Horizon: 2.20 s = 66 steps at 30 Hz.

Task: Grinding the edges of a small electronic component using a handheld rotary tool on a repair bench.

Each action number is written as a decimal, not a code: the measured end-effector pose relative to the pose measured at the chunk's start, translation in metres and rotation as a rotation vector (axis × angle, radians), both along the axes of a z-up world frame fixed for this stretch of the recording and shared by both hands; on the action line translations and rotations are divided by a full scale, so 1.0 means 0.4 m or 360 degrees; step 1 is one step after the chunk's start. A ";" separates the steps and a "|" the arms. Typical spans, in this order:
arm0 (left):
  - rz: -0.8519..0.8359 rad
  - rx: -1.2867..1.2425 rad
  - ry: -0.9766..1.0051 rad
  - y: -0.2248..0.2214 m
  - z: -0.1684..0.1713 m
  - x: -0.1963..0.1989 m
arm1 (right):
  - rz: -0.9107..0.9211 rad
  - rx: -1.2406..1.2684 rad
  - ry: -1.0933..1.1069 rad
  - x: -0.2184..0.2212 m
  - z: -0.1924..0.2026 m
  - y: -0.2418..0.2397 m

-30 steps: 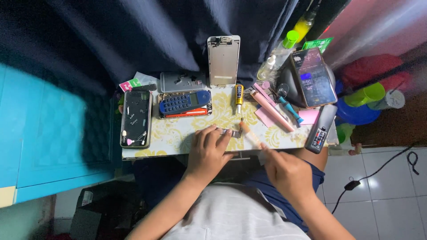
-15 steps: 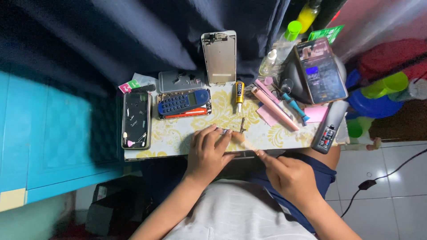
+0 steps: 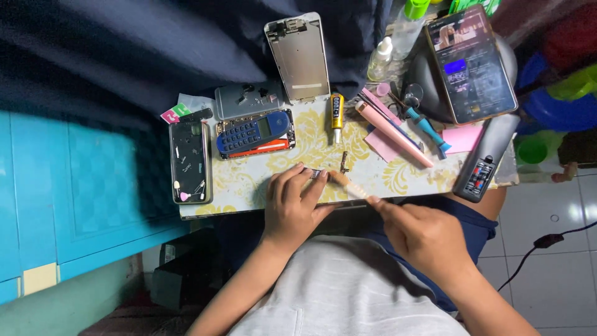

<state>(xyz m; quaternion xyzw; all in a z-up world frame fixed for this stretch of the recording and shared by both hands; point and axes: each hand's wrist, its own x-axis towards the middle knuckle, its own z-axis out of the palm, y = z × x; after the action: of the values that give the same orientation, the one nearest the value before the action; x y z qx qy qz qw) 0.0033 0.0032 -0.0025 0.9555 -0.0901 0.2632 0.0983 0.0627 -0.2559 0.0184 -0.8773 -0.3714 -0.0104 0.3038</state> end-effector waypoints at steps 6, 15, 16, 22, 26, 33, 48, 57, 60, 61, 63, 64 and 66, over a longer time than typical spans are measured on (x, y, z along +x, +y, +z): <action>0.0016 0.0031 0.0030 -0.001 0.015 0.006 | 0.0039 -0.0127 -0.0006 0.005 0.001 -0.007; 0.0013 -0.0003 0.0049 0.002 0.001 0.001 | -0.0230 -0.0193 -0.0115 0.015 -0.031 -0.017; 0.0010 -0.0009 0.0054 0.002 0.001 0.000 | -0.0232 -0.0199 -0.0110 0.017 -0.015 -0.017; 0.0028 0.0001 0.0063 0.001 0.005 -0.003 | -0.0219 -0.0199 -0.0114 0.026 0.003 -0.013; 0.0023 -0.0023 0.0057 0.005 0.001 -0.003 | -0.0083 -0.0131 0.0023 0.035 0.003 -0.011; -0.0012 -0.0035 0.0051 0.005 0.002 -0.003 | -0.0174 -0.0257 -0.0024 0.030 0.016 -0.022; 0.0000 -0.0013 -0.0034 0.007 -0.005 -0.005 | -0.0318 -0.0145 0.0183 0.017 0.047 -0.035; 0.0057 0.0047 -0.0016 0.005 -0.017 -0.018 | -0.0642 -0.0325 -0.0784 0.120 0.031 0.003; 0.0069 0.0057 -0.0056 0.008 -0.022 -0.016 | -0.0608 -0.0353 -0.0887 0.139 0.027 0.003; 0.0077 0.0050 -0.0055 0.008 -0.027 -0.018 | -0.0600 -0.0357 -0.0889 0.141 0.023 0.002; 0.0078 0.0095 0.0029 0.010 -0.034 -0.023 | -0.0661 -0.0441 -0.0953 0.146 0.013 0.000; 0.0087 0.0092 0.0031 0.010 -0.034 -0.025 | -0.0652 -0.0440 -0.0953 0.145 0.017 0.006; 0.0071 0.0126 0.0005 0.011 -0.034 -0.022 | -0.0651 -0.0498 -0.0948 0.145 0.024 0.014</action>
<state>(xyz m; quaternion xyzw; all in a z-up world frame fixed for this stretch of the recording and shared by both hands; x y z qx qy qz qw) -0.0054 0.0076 -0.0159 0.9608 -0.0789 0.2600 0.0545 0.1205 -0.2503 0.0281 -0.9274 -0.2580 -0.2682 0.0370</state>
